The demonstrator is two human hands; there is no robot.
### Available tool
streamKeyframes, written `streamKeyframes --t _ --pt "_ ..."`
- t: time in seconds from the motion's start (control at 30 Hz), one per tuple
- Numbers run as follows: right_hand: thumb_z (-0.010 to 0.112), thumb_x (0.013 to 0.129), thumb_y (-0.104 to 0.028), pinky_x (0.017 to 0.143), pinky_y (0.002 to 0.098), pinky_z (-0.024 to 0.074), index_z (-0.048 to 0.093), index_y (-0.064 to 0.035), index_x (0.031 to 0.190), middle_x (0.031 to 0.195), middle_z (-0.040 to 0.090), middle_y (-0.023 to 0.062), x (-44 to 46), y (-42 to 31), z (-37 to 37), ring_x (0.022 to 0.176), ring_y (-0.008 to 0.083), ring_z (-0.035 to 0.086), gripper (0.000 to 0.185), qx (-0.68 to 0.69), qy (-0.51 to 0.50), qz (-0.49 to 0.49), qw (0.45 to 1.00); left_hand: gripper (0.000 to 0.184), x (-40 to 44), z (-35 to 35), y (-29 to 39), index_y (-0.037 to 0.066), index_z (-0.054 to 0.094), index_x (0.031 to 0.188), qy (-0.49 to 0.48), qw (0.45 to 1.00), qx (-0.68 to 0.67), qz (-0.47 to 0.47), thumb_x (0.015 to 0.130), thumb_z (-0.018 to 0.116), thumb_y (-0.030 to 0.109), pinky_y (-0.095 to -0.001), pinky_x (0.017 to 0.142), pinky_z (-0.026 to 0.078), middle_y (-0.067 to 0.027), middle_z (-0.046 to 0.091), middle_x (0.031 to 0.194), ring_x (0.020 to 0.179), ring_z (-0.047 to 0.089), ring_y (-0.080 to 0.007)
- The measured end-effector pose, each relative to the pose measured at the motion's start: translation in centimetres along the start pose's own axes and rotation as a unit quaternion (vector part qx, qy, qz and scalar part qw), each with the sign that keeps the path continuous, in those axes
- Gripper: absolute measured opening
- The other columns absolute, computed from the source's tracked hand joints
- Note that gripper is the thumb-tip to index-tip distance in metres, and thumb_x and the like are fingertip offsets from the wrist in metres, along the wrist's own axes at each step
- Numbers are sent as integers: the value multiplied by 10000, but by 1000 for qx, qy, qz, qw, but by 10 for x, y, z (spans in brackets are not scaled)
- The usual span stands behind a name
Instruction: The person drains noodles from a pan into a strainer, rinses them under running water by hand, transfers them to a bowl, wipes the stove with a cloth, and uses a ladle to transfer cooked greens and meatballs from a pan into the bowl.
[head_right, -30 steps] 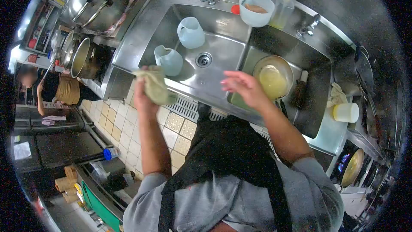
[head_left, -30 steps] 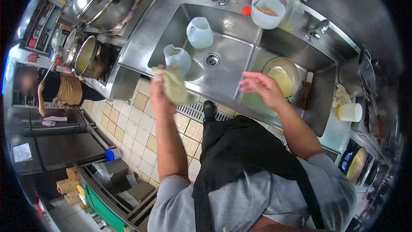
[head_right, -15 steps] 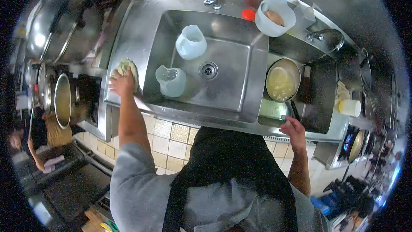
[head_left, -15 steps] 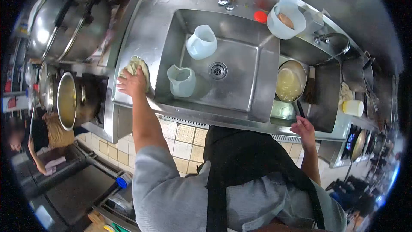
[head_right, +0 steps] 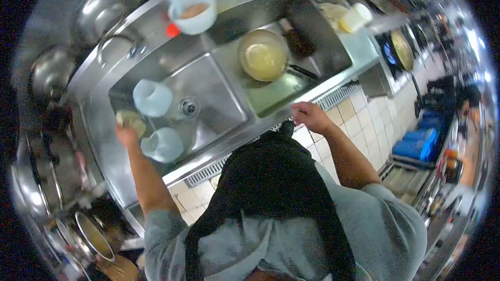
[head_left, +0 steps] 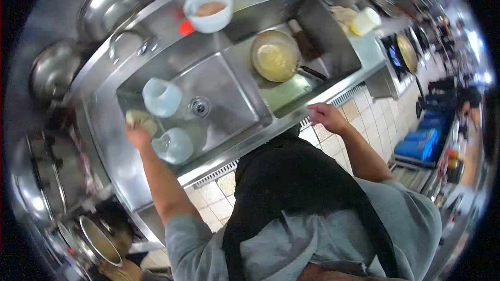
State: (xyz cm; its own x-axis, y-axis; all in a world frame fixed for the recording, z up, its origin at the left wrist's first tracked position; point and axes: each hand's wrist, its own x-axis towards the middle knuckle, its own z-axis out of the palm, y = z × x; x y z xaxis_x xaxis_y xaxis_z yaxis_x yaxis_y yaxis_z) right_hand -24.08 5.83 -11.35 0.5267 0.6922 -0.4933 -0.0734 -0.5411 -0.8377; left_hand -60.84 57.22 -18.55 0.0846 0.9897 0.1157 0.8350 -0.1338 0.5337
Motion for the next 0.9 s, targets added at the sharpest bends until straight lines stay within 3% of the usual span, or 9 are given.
streamKeyframes --t 0.03,0.1,0.17,0.2,0.27,0.43,0.6,0.73,0.9 --pt "581 917 -156 686 272 508 558 34 1188 824 638 71 -1 4 -5 721 131 599 332 12 15 -5 1000 407 -12 -3 4 -45 499 1248 49 998 13 24 906 499 175 -428 896 470 -235 580 1189 1074 575 -381" --pt "581 916 -146 689 269 507 561 34 1185 831 642 73 -6 5 -19 731 129 605 324 -7 27 -15 1000 380 -53 -26 52 -60 511 1216 8 958 -269 -96 916 496 172 -406 824 510 -216 597 1130 1015 609 -332" --pt "588 909 -148 692 281 504 565 27 1183 840 646 77 -10 22 -39 739 131 611 326 -3 41 -16 999 403 -85 -31 76 -51 491 1232 -18 916 -379 -131 914 513 196 -383 765 538 -194 587 1119 951 627 -295" --pt "590 905 -149 696 287 501 567 23 1183 845 648 80 -14 28 -49 739 134 613 328 0 39 -27 999 403 -103 -34 94 -51 491 1232 -25 916 -382 -121 914 513 196 -383 765 538 -194 587 1119 951 627 -295" --pt "593 897 -152 706 298 494 570 18 1184 858 652 83 -29 34 -75 744 141 615 335 -12 48 -28 998 436 -146 -38 134 -42 449 1272 -30 851 -497 -167 916 510 201 -395 780 544 -185 570 1154 969 620 -301" --pt "606 896 -160 728 298 495 565 30 1194 886 653 86 -59 61 -147 790 144 611 355 25 87 -4 996 440 -222 -11 216 -22 423 1295 -67 821 -546 -156 923 506 199 -388 796 550 -177 552 1180 992 611 -298" --pt "607 899 -174 779 291 490 568 32 1188 940 653 100 -66 76 -212 844 154 605 357 -34 178 -8 983 476 -270 24 297 2 439 1299 -203 783 -567 -156 915 581 246 -366 800 535 -154 559 1177 987 607 -267" --pt "619 894 -180 775 282 480 573 31 1171 932 647 89 -37 80 -252 848 142 595 351 -8 197 -31 980 457 -280 61 330 -24 465 1254 -247 791 -541 -144 899 615 220 -345 797 519 -122 586 1123 992 596 -222" --pt "595 902 -136 762 268 471 563 38 1184 926 648 80 -2 58 -252 823 134 590 333 82 208 -60 973 415 -259 97 376 -20 486 1223 -277 778 -556 -97 908 609 222 -319 819 500 -116 592 1103 962 600 -209"
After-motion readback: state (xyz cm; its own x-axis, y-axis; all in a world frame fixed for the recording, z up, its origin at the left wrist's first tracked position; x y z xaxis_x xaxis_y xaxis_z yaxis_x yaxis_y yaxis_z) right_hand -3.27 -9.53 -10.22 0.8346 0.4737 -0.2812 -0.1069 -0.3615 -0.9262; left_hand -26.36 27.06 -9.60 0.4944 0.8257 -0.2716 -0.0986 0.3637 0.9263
